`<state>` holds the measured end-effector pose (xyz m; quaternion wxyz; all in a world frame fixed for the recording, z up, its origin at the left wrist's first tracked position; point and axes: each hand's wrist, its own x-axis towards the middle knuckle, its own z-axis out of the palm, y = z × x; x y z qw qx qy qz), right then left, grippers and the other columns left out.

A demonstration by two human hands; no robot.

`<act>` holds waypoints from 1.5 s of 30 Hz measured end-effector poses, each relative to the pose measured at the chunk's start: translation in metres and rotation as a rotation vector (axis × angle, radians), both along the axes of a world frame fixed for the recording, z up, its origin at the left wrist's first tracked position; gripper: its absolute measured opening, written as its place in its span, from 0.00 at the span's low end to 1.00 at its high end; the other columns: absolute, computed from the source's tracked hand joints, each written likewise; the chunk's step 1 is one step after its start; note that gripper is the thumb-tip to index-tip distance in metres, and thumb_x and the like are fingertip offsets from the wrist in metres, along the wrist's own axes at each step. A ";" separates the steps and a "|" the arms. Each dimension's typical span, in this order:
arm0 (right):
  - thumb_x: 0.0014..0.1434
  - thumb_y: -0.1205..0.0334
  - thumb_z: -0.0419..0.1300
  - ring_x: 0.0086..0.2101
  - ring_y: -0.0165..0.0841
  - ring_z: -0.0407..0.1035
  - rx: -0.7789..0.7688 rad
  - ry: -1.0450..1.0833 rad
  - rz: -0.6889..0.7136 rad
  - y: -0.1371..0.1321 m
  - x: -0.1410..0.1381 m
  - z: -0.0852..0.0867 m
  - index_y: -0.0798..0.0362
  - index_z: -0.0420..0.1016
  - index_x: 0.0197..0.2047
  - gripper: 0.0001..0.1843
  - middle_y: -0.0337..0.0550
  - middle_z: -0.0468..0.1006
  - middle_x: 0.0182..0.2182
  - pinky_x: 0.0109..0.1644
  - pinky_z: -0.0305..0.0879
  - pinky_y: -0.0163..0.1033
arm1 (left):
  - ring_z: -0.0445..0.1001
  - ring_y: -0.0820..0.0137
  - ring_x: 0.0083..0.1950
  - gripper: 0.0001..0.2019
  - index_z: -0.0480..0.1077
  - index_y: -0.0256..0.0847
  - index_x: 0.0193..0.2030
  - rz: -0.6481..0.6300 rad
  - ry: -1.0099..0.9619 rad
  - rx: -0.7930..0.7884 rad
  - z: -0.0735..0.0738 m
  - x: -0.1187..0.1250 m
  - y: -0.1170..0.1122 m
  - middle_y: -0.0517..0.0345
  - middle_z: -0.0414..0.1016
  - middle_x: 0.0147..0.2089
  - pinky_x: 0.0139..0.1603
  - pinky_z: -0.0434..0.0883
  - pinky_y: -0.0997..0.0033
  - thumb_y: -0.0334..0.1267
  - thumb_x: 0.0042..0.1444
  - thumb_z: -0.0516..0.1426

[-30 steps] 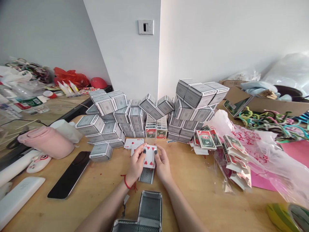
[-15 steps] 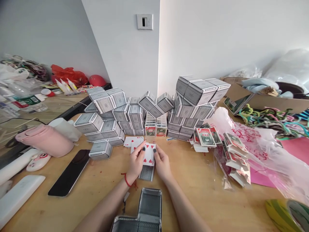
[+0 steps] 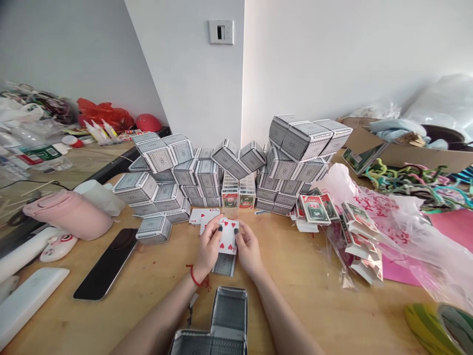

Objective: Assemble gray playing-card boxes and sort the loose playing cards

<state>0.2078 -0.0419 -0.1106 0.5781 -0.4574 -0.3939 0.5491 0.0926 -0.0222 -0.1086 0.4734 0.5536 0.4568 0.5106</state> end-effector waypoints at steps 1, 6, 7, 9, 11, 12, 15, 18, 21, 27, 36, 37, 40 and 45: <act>0.51 0.54 0.55 0.17 0.26 0.59 0.002 0.009 0.007 0.000 0.000 0.000 0.50 0.62 0.47 0.20 0.34 0.67 0.19 0.20 0.56 0.31 | 0.67 0.73 0.33 0.19 0.60 0.40 0.53 -0.013 -0.023 -0.018 0.000 0.001 0.000 0.57 0.69 0.35 0.34 0.66 0.73 0.35 0.53 0.47; 0.50 0.54 0.55 0.17 0.26 0.56 -0.017 -0.007 0.012 -0.001 -0.001 0.002 0.50 0.61 0.44 0.18 0.31 0.63 0.17 0.19 0.55 0.30 | 0.65 0.73 0.33 0.09 0.65 0.38 0.38 -0.070 -0.076 -0.021 0.003 0.004 0.002 0.58 0.67 0.33 0.34 0.64 0.75 0.38 0.53 0.48; 0.50 0.54 0.55 0.16 0.25 0.56 -0.022 -0.014 0.009 -0.001 -0.001 0.003 0.50 0.61 0.43 0.17 0.31 0.63 0.17 0.19 0.54 0.30 | 0.64 0.74 0.32 0.08 0.64 0.38 0.36 -0.069 -0.073 -0.018 0.004 0.004 0.002 0.58 0.66 0.32 0.33 0.64 0.76 0.38 0.53 0.48; 0.50 0.54 0.55 0.15 0.25 0.55 -0.029 -0.012 0.009 -0.002 -0.002 0.004 0.50 0.61 0.42 0.17 0.30 0.62 0.16 0.19 0.54 0.29 | 0.62 0.74 0.30 0.07 0.63 0.38 0.33 -0.062 -0.063 -0.015 0.005 0.004 0.002 0.60 0.65 0.30 0.31 0.62 0.76 0.39 0.53 0.48; 0.50 0.54 0.54 0.16 0.25 0.55 -0.033 -0.001 0.019 -0.002 -0.002 0.004 0.51 0.61 0.42 0.17 0.30 0.63 0.17 0.19 0.54 0.29 | 0.61 0.75 0.29 0.06 0.62 0.38 0.31 -0.050 -0.054 -0.006 0.006 0.003 0.001 0.61 0.63 0.28 0.30 0.61 0.77 0.38 0.53 0.48; 0.50 0.53 0.54 0.16 0.25 0.55 -0.035 0.003 0.023 -0.003 -0.003 0.004 0.50 0.61 0.42 0.17 0.30 0.63 0.17 0.19 0.54 0.29 | 0.61 0.75 0.28 0.06 0.62 0.38 0.30 -0.043 -0.049 0.000 0.006 0.003 0.000 0.61 0.63 0.27 0.30 0.61 0.77 0.37 0.53 0.48; 0.49 0.53 0.55 0.16 0.25 0.55 -0.035 0.010 0.032 -0.003 -0.003 0.004 0.50 0.62 0.41 0.16 0.31 0.64 0.17 0.19 0.54 0.29 | 0.60 0.75 0.27 0.06 0.61 0.39 0.28 -0.027 -0.038 0.014 0.006 0.002 -0.001 0.63 0.61 0.25 0.29 0.60 0.77 0.36 0.52 0.48; 0.50 0.54 0.55 0.17 0.25 0.57 -0.037 0.012 0.040 -0.003 -0.003 0.004 0.51 0.63 0.40 0.15 0.32 0.65 0.18 0.20 0.55 0.29 | 0.58 0.76 0.25 0.06 0.59 0.39 0.26 -0.021 -0.028 0.003 0.007 0.001 -0.001 0.64 0.59 0.23 0.27 0.58 0.77 0.36 0.52 0.48; 0.50 0.54 0.54 0.18 0.26 0.58 -0.040 0.003 0.033 -0.003 -0.002 0.003 0.51 0.63 0.39 0.14 0.32 0.66 0.19 0.20 0.56 0.29 | 0.58 0.75 0.25 0.06 0.60 0.39 0.26 -0.019 -0.014 0.010 0.007 0.001 -0.002 0.63 0.60 0.24 0.28 0.59 0.76 0.37 0.52 0.48; 0.51 0.54 0.55 0.18 0.26 0.58 -0.025 -0.040 -0.025 -0.003 -0.002 0.004 0.51 0.65 0.35 0.11 0.33 0.68 0.20 0.20 0.57 0.30 | 0.62 0.73 0.30 0.07 0.65 0.39 0.35 -0.046 0.003 0.042 0.005 0.001 -0.002 0.60 0.66 0.30 0.32 0.62 0.75 0.36 0.53 0.47; 0.50 0.54 0.55 0.39 0.37 0.67 0.003 -0.061 -0.080 0.001 0.003 -0.002 0.52 0.69 0.47 0.21 0.43 0.73 0.43 0.40 0.65 0.39 | 0.65 0.68 0.47 0.17 0.65 0.37 0.49 -0.088 0.011 -0.019 0.004 0.001 -0.001 0.54 0.70 0.47 0.46 0.63 0.72 0.36 0.54 0.47; 0.50 0.54 0.55 0.41 0.38 0.67 0.003 -0.069 -0.081 0.002 0.004 -0.003 0.52 0.69 0.48 0.22 0.43 0.72 0.45 0.42 0.64 0.40 | 0.65 0.69 0.48 0.17 0.64 0.37 0.50 -0.096 0.012 -0.031 0.004 0.000 -0.001 0.54 0.69 0.48 0.47 0.63 0.72 0.36 0.54 0.47; 0.50 0.56 0.55 0.46 0.39 0.64 0.015 -0.081 -0.072 0.002 0.005 -0.005 0.51 0.67 0.50 0.23 0.42 0.70 0.48 0.48 0.61 0.42 | 0.63 0.69 0.51 0.18 0.64 0.37 0.50 -0.104 0.007 -0.036 0.005 0.000 -0.001 0.54 0.67 0.52 0.50 0.61 0.72 0.35 0.54 0.47; 0.51 0.56 0.55 0.43 0.37 0.66 0.016 -0.065 -0.061 0.002 0.004 -0.004 0.51 0.67 0.49 0.21 0.42 0.71 0.47 0.44 0.63 0.39 | 0.64 0.69 0.50 0.16 0.66 0.38 0.47 -0.093 0.005 -0.016 0.005 0.000 -0.001 0.54 0.67 0.51 0.49 0.61 0.73 0.35 0.53 0.47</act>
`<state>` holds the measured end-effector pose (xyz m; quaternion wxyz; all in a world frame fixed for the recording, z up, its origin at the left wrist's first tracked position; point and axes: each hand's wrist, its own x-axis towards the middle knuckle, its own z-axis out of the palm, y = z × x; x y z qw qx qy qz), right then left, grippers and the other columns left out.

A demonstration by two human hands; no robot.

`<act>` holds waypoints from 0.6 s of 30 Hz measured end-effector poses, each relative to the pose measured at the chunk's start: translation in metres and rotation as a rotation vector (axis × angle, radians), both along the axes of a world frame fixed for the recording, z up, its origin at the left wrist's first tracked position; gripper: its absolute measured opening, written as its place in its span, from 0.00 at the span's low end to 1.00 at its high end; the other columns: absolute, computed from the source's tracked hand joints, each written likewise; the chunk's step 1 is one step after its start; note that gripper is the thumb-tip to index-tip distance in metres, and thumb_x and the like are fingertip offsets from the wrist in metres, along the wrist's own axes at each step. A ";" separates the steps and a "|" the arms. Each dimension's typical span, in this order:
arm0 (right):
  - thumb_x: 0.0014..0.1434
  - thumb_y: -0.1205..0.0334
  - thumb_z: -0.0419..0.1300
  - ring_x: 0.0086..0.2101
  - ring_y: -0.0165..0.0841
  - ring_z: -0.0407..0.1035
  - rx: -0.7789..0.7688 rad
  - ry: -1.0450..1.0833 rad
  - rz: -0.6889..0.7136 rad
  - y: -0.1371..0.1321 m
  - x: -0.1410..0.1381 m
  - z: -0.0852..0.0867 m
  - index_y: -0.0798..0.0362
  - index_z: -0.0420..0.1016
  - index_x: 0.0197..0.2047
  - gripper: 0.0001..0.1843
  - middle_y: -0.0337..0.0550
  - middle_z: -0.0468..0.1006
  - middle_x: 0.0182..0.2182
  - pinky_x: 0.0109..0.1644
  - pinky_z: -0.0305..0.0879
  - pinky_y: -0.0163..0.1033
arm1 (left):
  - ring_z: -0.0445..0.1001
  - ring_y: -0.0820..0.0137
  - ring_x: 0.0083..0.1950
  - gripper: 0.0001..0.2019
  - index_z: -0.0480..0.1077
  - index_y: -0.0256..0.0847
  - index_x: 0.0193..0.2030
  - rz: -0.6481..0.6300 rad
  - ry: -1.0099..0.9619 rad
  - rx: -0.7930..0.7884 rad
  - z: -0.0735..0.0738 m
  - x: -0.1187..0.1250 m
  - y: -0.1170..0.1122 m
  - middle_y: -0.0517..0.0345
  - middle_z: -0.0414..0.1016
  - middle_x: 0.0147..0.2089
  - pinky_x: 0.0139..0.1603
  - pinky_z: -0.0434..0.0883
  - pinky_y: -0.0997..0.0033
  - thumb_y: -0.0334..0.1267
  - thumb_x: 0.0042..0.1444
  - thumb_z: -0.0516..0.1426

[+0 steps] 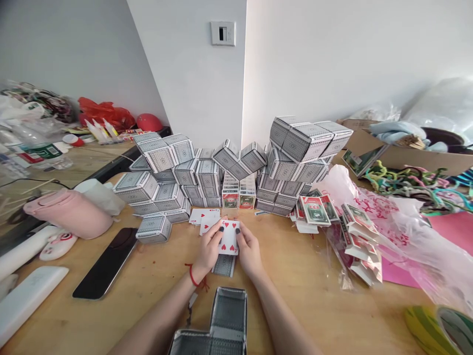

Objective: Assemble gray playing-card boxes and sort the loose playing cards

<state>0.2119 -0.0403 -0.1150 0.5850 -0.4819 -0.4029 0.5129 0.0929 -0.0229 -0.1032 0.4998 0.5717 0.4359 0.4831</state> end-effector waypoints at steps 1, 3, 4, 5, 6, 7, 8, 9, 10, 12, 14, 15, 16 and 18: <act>0.51 0.56 0.55 0.39 0.36 0.67 -0.013 0.009 -0.002 0.000 0.000 0.000 0.51 0.67 0.48 0.21 0.42 0.73 0.44 0.40 0.64 0.38 | 0.65 0.70 0.48 0.15 0.66 0.38 0.46 0.009 0.006 0.008 0.000 0.000 0.000 0.54 0.68 0.50 0.47 0.62 0.73 0.34 0.53 0.47; 0.50 0.55 0.55 0.29 0.32 0.68 -0.043 0.027 0.000 -0.001 -0.002 0.000 0.51 0.68 0.45 0.19 0.41 0.75 0.34 0.30 0.64 0.35 | 0.66 0.70 0.42 0.12 0.66 0.38 0.43 0.034 0.024 0.026 -0.002 0.001 0.001 0.54 0.70 0.43 0.42 0.64 0.74 0.34 0.53 0.47; 0.50 0.55 0.55 0.24 0.30 0.66 -0.053 0.033 0.005 -0.001 -0.002 0.000 0.51 0.67 0.44 0.17 0.40 0.75 0.29 0.27 0.62 0.34 | 0.66 0.71 0.38 0.11 0.66 0.38 0.40 0.046 0.036 0.035 -0.003 0.001 0.001 0.55 0.70 0.39 0.39 0.64 0.74 0.35 0.53 0.47; 0.50 0.55 0.56 0.21 0.28 0.63 -0.056 0.036 0.009 -0.001 -0.003 0.000 0.51 0.67 0.42 0.16 0.38 0.74 0.26 0.24 0.60 0.33 | 0.65 0.72 0.34 0.09 0.65 0.38 0.38 0.054 0.049 0.042 -0.004 0.001 0.001 0.57 0.69 0.35 0.36 0.63 0.74 0.35 0.53 0.47; 0.50 0.55 0.56 0.19 0.27 0.61 -0.053 0.036 0.011 -0.001 -0.003 0.000 0.51 0.67 0.40 0.14 0.36 0.72 0.23 0.22 0.59 0.32 | 0.63 0.73 0.31 0.08 0.65 0.38 0.36 0.056 0.059 0.049 -0.005 0.001 0.001 0.58 0.67 0.32 0.33 0.63 0.75 0.35 0.54 0.47; 0.50 0.55 0.55 0.18 0.27 0.60 -0.048 0.033 0.008 -0.002 -0.003 0.001 0.51 0.66 0.38 0.13 0.34 0.71 0.21 0.22 0.58 0.32 | 0.62 0.74 0.30 0.07 0.64 0.38 0.35 0.054 0.068 0.055 -0.006 0.001 0.001 0.59 0.65 0.30 0.32 0.62 0.75 0.35 0.54 0.46; 0.50 0.55 0.55 0.18 0.26 0.59 -0.044 0.030 0.004 -0.002 -0.003 0.001 0.51 0.66 0.37 0.12 0.33 0.69 0.20 0.21 0.57 0.31 | 0.60 0.75 0.28 0.07 0.64 0.38 0.34 0.050 0.073 0.060 -0.006 0.001 0.001 0.60 0.64 0.29 0.31 0.61 0.75 0.35 0.54 0.46; 0.50 0.55 0.55 0.17 0.26 0.58 -0.043 0.025 0.000 -0.002 -0.004 0.002 0.51 0.65 0.36 0.12 0.33 0.68 0.19 0.21 0.56 0.31 | 0.60 0.75 0.28 0.07 0.63 0.38 0.34 0.045 0.074 0.065 -0.006 0.001 0.001 0.61 0.63 0.28 0.30 0.61 0.75 0.35 0.54 0.46; 0.50 0.55 0.55 0.17 0.25 0.57 -0.043 0.020 -0.001 -0.002 -0.004 0.003 0.51 0.65 0.36 0.11 0.32 0.67 0.19 0.20 0.56 0.31 | 0.59 0.75 0.28 0.07 0.63 0.39 0.33 0.040 0.073 0.068 -0.005 0.001 0.000 0.61 0.63 0.28 0.30 0.61 0.76 0.35 0.54 0.46; 0.50 0.55 0.55 0.17 0.25 0.56 -0.045 0.011 0.000 -0.002 -0.003 0.004 0.51 0.64 0.35 0.11 0.31 0.65 0.18 0.19 0.54 0.30 | 0.59 0.75 0.27 0.06 0.63 0.38 0.33 0.031 0.063 0.066 -0.004 0.001 0.000 0.61 0.62 0.27 0.29 0.60 0.76 0.35 0.54 0.46; 0.49 0.55 0.54 0.16 0.25 0.55 -0.048 0.014 0.000 -0.002 -0.003 0.005 0.51 0.63 0.34 0.10 0.31 0.64 0.18 0.19 0.54 0.30 | 0.58 0.76 0.26 0.06 0.63 0.38 0.32 0.023 0.047 0.053 -0.002 0.001 0.000 0.62 0.62 0.26 0.27 0.59 0.77 0.36 0.53 0.47; 0.49 0.56 0.54 0.16 0.25 0.54 -0.051 0.020 0.001 -0.002 -0.003 0.006 0.51 0.63 0.34 0.10 0.30 0.63 0.17 0.18 0.53 0.29 | 0.58 0.76 0.26 0.07 0.63 0.38 0.31 0.019 0.037 0.043 -0.002 0.002 0.000 0.62 0.62 0.26 0.27 0.59 0.77 0.36 0.53 0.47; 0.49 0.56 0.54 0.16 0.25 0.54 -0.053 0.028 0.003 -0.002 -0.002 0.006 0.51 0.62 0.33 0.09 0.30 0.63 0.17 0.18 0.53 0.29 | 0.59 0.76 0.26 0.07 0.64 0.38 0.31 0.014 0.027 0.033 -0.002 0.002 0.001 0.62 0.62 0.26 0.26 0.59 0.77 0.36 0.53 0.47; 0.49 0.56 0.54 0.16 0.25 0.54 -0.057 0.043 0.005 -0.002 -0.002 0.006 0.50 0.62 0.32 0.09 0.30 0.62 0.17 0.18 0.53 0.29 | 0.61 0.76 0.27 0.08 0.65 0.38 0.33 0.010 0.008 0.018 -0.002 0.001 0.002 0.60 0.65 0.28 0.27 0.60 0.77 0.36 0.53 0.47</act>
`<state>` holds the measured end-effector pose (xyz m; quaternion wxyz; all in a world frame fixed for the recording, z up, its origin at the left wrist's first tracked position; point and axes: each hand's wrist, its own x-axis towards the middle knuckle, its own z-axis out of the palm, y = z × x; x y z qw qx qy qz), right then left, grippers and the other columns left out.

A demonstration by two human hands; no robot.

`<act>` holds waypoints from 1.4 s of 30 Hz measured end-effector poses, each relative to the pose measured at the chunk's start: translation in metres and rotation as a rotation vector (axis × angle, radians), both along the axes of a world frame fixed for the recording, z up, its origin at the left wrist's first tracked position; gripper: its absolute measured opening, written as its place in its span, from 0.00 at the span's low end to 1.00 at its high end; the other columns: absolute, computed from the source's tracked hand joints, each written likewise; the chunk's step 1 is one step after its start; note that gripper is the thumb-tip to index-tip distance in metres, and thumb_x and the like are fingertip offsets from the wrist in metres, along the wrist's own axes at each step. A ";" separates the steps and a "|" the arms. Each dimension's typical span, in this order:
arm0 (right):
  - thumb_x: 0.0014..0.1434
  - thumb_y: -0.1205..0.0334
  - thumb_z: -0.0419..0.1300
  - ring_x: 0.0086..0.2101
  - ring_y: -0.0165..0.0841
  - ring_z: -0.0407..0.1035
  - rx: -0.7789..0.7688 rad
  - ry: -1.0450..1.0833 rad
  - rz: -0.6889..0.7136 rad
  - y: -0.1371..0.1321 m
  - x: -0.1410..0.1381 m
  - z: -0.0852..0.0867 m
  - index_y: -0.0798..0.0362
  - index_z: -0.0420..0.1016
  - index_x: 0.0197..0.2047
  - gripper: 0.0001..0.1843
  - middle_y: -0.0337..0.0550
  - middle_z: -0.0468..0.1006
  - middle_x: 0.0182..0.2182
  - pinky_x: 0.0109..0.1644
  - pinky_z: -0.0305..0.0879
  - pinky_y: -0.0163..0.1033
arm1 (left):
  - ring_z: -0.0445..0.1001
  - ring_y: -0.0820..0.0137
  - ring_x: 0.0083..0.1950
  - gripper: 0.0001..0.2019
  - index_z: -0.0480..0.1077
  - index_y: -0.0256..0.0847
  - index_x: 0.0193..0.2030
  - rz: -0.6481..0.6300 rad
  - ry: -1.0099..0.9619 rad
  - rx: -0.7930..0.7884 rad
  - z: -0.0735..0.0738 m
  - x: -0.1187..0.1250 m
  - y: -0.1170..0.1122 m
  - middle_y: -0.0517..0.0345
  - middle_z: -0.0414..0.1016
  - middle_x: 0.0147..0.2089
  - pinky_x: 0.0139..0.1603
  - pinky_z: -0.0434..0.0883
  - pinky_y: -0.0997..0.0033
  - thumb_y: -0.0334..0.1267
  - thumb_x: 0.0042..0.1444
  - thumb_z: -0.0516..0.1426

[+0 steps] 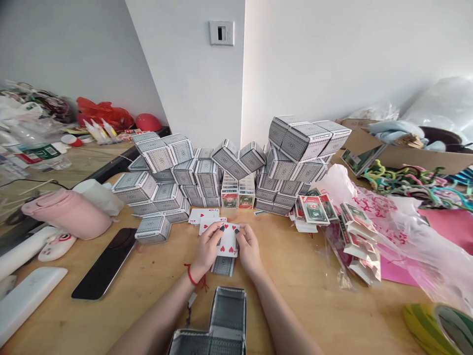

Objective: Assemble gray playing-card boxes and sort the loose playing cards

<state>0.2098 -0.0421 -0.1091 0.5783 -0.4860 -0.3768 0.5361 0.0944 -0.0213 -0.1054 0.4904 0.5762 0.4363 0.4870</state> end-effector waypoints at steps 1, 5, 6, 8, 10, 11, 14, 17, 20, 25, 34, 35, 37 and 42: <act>0.49 0.56 0.54 0.16 0.25 0.54 -0.002 0.008 -0.001 0.000 0.000 0.000 0.50 0.62 0.32 0.08 0.30 0.62 0.17 0.19 0.53 0.29 | 0.62 0.75 0.29 0.08 0.66 0.38 0.34 0.002 -0.006 -0.004 0.000 0.000 0.001 0.60 0.66 0.29 0.29 0.61 0.77 0.36 0.52 0.48; 0.49 0.57 0.55 0.17 0.25 0.54 -0.002 0.044 -0.002 0.000 0.000 -0.004 0.51 0.63 0.31 0.07 0.31 0.62 0.18 0.19 0.52 0.29 | 0.66 0.72 0.36 0.09 0.68 0.39 0.36 0.011 0.003 0.004 -0.001 -0.003 0.003 0.58 0.70 0.36 0.36 0.63 0.75 0.34 0.51 0.48; 0.49 0.57 0.55 0.18 0.25 0.54 -0.006 0.054 0.002 0.001 0.000 -0.006 0.51 0.64 0.32 0.08 0.31 0.63 0.18 0.20 0.53 0.29 | 0.67 0.72 0.38 0.10 0.68 0.39 0.36 0.007 0.009 0.011 0.000 -0.003 0.003 0.57 0.71 0.37 0.38 0.63 0.75 0.33 0.51 0.48; 0.49 0.57 0.55 0.18 0.25 0.55 -0.018 0.076 0.008 0.002 -0.001 -0.008 0.51 0.64 0.32 0.08 0.32 0.63 0.19 0.20 0.53 0.30 | 0.67 0.71 0.40 0.10 0.69 0.39 0.35 -0.002 0.019 0.026 0.001 -0.004 0.004 0.57 0.71 0.38 0.39 0.63 0.74 0.32 0.51 0.47; 0.48 0.57 0.56 0.19 0.26 0.55 -0.025 0.096 0.008 0.004 -0.001 -0.010 0.51 0.65 0.32 0.08 0.33 0.64 0.20 0.21 0.54 0.30 | 0.68 0.71 0.39 0.11 0.69 0.39 0.33 -0.009 0.033 0.040 0.002 -0.004 0.004 0.58 0.71 0.36 0.39 0.63 0.74 0.32 0.51 0.47; 0.48 0.57 0.56 0.19 0.26 0.56 -0.022 0.104 0.002 0.004 -0.001 -0.011 0.51 0.65 0.31 0.08 0.33 0.65 0.20 0.22 0.54 0.31 | 0.68 0.71 0.38 0.11 0.69 0.39 0.32 -0.008 0.042 0.046 0.002 -0.004 0.003 0.58 0.72 0.35 0.38 0.63 0.75 0.32 0.50 0.47; 0.47 0.58 0.56 0.20 0.26 0.56 0.005 0.096 -0.029 0.004 -0.001 -0.011 0.52 0.64 0.28 0.07 0.34 0.65 0.21 0.23 0.54 0.31 | 0.67 0.73 0.34 0.11 0.69 0.39 0.30 0.019 0.083 0.057 0.003 -0.003 0.002 0.59 0.71 0.31 0.34 0.63 0.75 0.31 0.50 0.46; 0.46 0.58 0.56 0.19 0.26 0.56 -0.010 0.102 -0.016 0.003 0.000 -0.010 0.52 0.65 0.29 0.07 0.34 0.65 0.21 0.21 0.54 0.31 | 0.67 0.73 0.32 0.11 0.70 0.39 0.31 0.024 0.131 0.081 0.004 -0.005 0.001 0.59 0.71 0.31 0.33 0.64 0.75 0.31 0.51 0.46; 0.48 0.56 0.55 0.17 0.25 0.54 -0.042 0.142 0.011 0.003 0.000 -0.010 0.52 0.64 0.30 0.08 0.33 0.63 0.18 0.19 0.53 0.30 | 0.68 0.71 0.37 0.11 0.70 0.40 0.35 0.004 0.185 0.172 0.005 -0.007 0.000 0.57 0.72 0.35 0.39 0.65 0.72 0.31 0.53 0.47; 0.46 0.50 0.59 0.16 0.24 0.55 -0.035 0.126 -0.013 0.005 -0.002 -0.008 0.51 0.63 0.31 0.15 0.31 0.62 0.18 0.18 0.55 0.30 | 0.68 0.69 0.42 0.11 0.70 0.42 0.37 0.038 0.295 0.372 0.002 -0.009 0.002 0.55 0.72 0.38 0.45 0.64 0.66 0.31 0.54 0.47; 0.41 0.55 0.65 0.24 0.27 0.66 -0.093 0.308 0.242 0.004 0.006 -0.003 0.56 0.68 0.28 0.15 0.38 0.70 0.24 0.31 0.64 0.36 | 0.68 0.71 0.41 0.11 0.69 0.40 0.33 0.039 0.217 0.355 0.001 -0.008 0.000 0.56 0.71 0.36 0.44 0.65 0.69 0.28 0.54 0.46; 0.41 0.55 0.65 0.24 0.27 0.66 -0.099 0.311 0.248 0.004 0.007 -0.003 0.56 0.68 0.28 0.15 0.38 0.70 0.24 0.31 0.64 0.35 | 0.68 0.70 0.41 0.11 0.69 0.40 0.33 0.029 0.202 0.353 0.002 -0.008 -0.001 0.56 0.70 0.35 0.44 0.64 0.68 0.29 0.53 0.46; 0.41 0.55 0.65 0.25 0.27 0.67 -0.114 0.307 0.263 0.004 0.008 -0.004 0.57 0.69 0.28 0.15 0.38 0.71 0.23 0.31 0.64 0.35 | 0.68 0.70 0.41 0.10 0.69 0.39 0.32 0.017 0.163 0.357 0.005 -0.009 -0.002 0.55 0.70 0.36 0.44 0.64 0.68 0.29 0.53 0.47; 0.41 0.55 0.65 0.24 0.27 0.67 -0.118 0.289 0.287 0.004 0.007 -0.001 0.57 0.70 0.28 0.15 0.38 0.72 0.23 0.33 0.65 0.36 | 0.68 0.68 0.40 0.07 0.69 0.38 0.33 0.062 0.124 0.319 0.005 -0.009 -0.003 0.54 0.69 0.36 0.42 0.65 0.67 0.33 0.52 0.51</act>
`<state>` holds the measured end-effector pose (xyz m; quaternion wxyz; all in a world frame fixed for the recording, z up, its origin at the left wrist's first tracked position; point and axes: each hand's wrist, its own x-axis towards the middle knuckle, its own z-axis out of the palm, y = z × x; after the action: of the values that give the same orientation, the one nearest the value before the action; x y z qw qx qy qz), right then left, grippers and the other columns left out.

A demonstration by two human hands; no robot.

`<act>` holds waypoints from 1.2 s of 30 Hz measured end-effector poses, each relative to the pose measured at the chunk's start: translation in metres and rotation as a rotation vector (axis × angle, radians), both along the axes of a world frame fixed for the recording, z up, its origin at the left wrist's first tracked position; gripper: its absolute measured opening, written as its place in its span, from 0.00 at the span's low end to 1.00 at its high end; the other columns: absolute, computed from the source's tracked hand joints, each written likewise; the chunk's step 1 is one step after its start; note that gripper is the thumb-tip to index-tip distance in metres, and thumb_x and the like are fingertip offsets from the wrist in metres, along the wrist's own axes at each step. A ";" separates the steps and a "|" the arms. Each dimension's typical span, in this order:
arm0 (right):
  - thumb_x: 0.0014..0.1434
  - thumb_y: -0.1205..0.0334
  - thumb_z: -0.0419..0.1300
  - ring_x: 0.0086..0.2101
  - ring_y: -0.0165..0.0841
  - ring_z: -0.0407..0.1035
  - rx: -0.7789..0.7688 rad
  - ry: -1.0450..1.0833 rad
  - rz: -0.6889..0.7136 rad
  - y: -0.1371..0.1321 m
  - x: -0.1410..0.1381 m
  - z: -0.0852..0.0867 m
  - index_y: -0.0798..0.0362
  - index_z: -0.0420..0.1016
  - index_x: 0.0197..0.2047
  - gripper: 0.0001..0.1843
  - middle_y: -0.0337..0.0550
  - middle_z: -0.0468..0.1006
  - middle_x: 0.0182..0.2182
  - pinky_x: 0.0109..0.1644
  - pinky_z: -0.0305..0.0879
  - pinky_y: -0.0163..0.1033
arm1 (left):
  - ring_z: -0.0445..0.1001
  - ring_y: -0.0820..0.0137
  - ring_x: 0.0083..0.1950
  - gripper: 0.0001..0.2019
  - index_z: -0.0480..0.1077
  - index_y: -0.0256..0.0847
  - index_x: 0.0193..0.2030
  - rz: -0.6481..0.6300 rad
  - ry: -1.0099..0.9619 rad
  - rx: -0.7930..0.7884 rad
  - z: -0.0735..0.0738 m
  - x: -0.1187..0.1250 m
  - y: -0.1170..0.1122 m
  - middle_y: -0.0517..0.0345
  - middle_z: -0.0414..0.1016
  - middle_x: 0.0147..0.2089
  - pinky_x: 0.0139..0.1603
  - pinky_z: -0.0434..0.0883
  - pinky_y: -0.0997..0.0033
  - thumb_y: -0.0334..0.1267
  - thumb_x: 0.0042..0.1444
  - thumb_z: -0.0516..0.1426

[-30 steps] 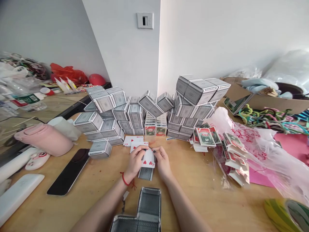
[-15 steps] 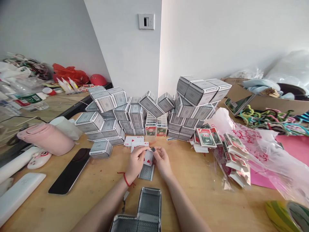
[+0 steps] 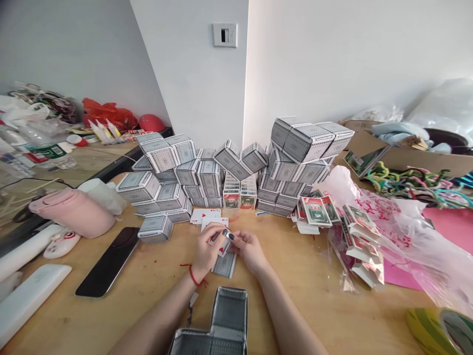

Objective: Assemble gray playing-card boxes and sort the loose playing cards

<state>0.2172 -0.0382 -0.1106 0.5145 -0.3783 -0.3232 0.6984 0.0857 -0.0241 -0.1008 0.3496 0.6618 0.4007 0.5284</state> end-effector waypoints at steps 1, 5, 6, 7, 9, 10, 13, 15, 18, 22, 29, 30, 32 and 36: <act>0.41 0.55 0.65 0.25 0.27 0.67 0.005 -0.002 0.002 0.000 0.000 0.001 0.57 0.70 0.28 0.15 0.38 0.72 0.23 0.33 0.65 0.36 | 0.68 0.69 0.39 0.07 0.68 0.38 0.36 0.024 -0.003 -0.025 -0.001 0.001 0.000 0.54 0.69 0.35 0.42 0.65 0.67 0.34 0.51 0.51; 0.41 0.55 0.65 0.27 0.28 0.69 0.027 -0.032 0.001 -0.001 -0.001 0.002 0.55 0.70 0.28 0.14 0.39 0.74 0.27 0.35 0.66 0.37 | 0.66 0.73 0.34 0.16 0.61 0.40 0.48 0.086 -0.061 -0.119 -0.003 0.003 0.001 0.58 0.67 0.32 0.40 0.65 0.70 0.36 0.51 0.52; 0.41 0.55 0.65 0.27 0.29 0.69 0.030 -0.048 0.001 -0.001 -0.002 0.002 0.55 0.70 0.28 0.14 0.39 0.74 0.27 0.35 0.66 0.37 | 0.66 0.73 0.33 0.17 0.60 0.39 0.48 0.088 -0.071 -0.127 -0.003 0.003 0.000 0.59 0.65 0.31 0.39 0.65 0.71 0.36 0.51 0.53; 0.41 0.54 0.65 0.27 0.29 0.69 0.033 -0.064 0.003 -0.002 -0.002 0.002 0.55 0.70 0.28 0.14 0.39 0.74 0.26 0.35 0.66 0.37 | 0.65 0.74 0.33 0.16 0.60 0.39 0.48 0.085 -0.073 -0.127 -0.003 0.003 0.000 0.60 0.65 0.30 0.39 0.64 0.71 0.36 0.51 0.53; 0.41 0.53 0.65 0.27 0.30 0.69 0.037 -0.088 0.010 -0.002 -0.002 0.003 0.55 0.70 0.27 0.15 0.39 0.74 0.25 0.34 0.66 0.37 | 0.65 0.73 0.33 0.15 0.62 0.39 0.46 0.070 -0.060 -0.118 -0.002 0.002 0.000 0.59 0.64 0.31 0.39 0.64 0.72 0.36 0.51 0.53; 0.41 0.53 0.65 0.27 0.30 0.68 0.040 -0.095 0.014 -0.002 -0.003 0.003 0.55 0.70 0.27 0.15 0.39 0.74 0.25 0.34 0.65 0.37 | 0.65 0.73 0.34 0.14 0.62 0.39 0.46 0.059 -0.050 -0.116 -0.001 0.002 0.000 0.59 0.65 0.31 0.39 0.64 0.72 0.35 0.51 0.53; 0.41 0.52 0.64 0.26 0.30 0.68 0.062 -0.110 0.001 -0.002 -0.004 0.001 0.55 0.69 0.27 0.15 0.38 0.73 0.24 0.33 0.65 0.37 | 0.66 0.72 0.36 0.13 0.63 0.39 0.44 0.025 -0.032 -0.117 0.000 0.001 0.000 0.58 0.66 0.32 0.40 0.64 0.71 0.35 0.51 0.53; 0.41 0.52 0.64 0.25 0.29 0.67 0.086 -0.122 -0.026 -0.002 -0.006 -0.001 0.54 0.68 0.26 0.15 0.38 0.72 0.23 0.31 0.64 0.36 | 0.67 0.70 0.39 0.11 0.64 0.39 0.43 0.010 -0.022 -0.113 0.000 0.001 0.000 0.56 0.67 0.34 0.42 0.64 0.70 0.34 0.51 0.52; 0.42 0.53 0.64 0.23 0.28 0.65 0.104 -0.146 -0.069 -0.003 -0.008 -0.003 0.54 0.67 0.26 0.14 0.36 0.71 0.21 0.29 0.63 0.35 | 0.67 0.69 0.41 0.09 0.66 0.38 0.40 -0.001 -0.021 -0.117 -0.001 0.001 0.001 0.54 0.68 0.37 0.43 0.64 0.69 0.34 0.50 0.53; 0.42 0.52 0.63 0.21 0.28 0.63 0.094 -0.207 -0.114 -0.003 -0.011 -0.004 0.53 0.67 0.25 0.14 0.35 0.69 0.19 0.25 0.62 0.35 | 0.67 0.70 0.38 0.10 0.67 0.39 0.40 -0.007 -0.018 -0.156 -0.002 0.001 0.001 0.56 0.68 0.33 0.42 0.65 0.69 0.34 0.50 0.52; 0.45 0.54 0.60 0.20 0.29 0.61 0.162 -0.335 -0.186 -0.004 -0.011 -0.010 0.52 0.66 0.23 0.11 0.36 0.68 0.18 0.24 0.60 0.34 | 0.67 0.71 0.36 0.09 0.69 0.39 0.38 0.044 0.004 -0.157 -0.003 0.005 0.002 0.56 0.69 0.34 0.40 0.65 0.71 0.33 0.49 0.52; 0.45 0.55 0.59 0.20 0.29 0.60 0.183 -0.384 -0.200 -0.004 -0.011 -0.011 0.52 0.66 0.23 0.10 0.36 0.67 0.18 0.24 0.59 0.34 | 0.67 0.71 0.36 0.09 0.69 0.39 0.38 0.045 -0.005 -0.166 -0.003 0.005 0.002 0.56 0.69 0.33 0.39 0.65 0.71 0.33 0.49 0.52; 0.46 0.57 0.58 0.21 0.29 0.59 0.232 -0.510 -0.237 -0.005 -0.009 -0.012 0.52 0.67 0.22 0.08 0.36 0.67 0.18 0.24 0.58 0.34 | 0.67 0.72 0.34 0.09 0.69 0.39 0.38 0.042 -0.035 -0.188 -0.003 0.006 0.002 0.58 0.69 0.30 0.38 0.65 0.72 0.33 0.49 0.53; 0.48 0.60 0.56 0.21 0.29 0.59 0.279 -0.632 -0.272 -0.005 -0.007 -0.013 0.52 0.67 0.22 0.07 0.36 0.68 0.18 0.25 0.57 0.33 | 0.67 0.73 0.30 0.10 0.68 0.38 0.39 0.039 -0.069 -0.229 -0.003 0.006 0.003 0.59 0.68 0.27 0.32 0.65 0.74 0.33 0.49 0.53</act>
<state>0.2097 -0.0433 -0.1234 0.5239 -0.5411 -0.5049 0.4216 0.0920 -0.0213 -0.1042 0.4262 0.5912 0.4589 0.5082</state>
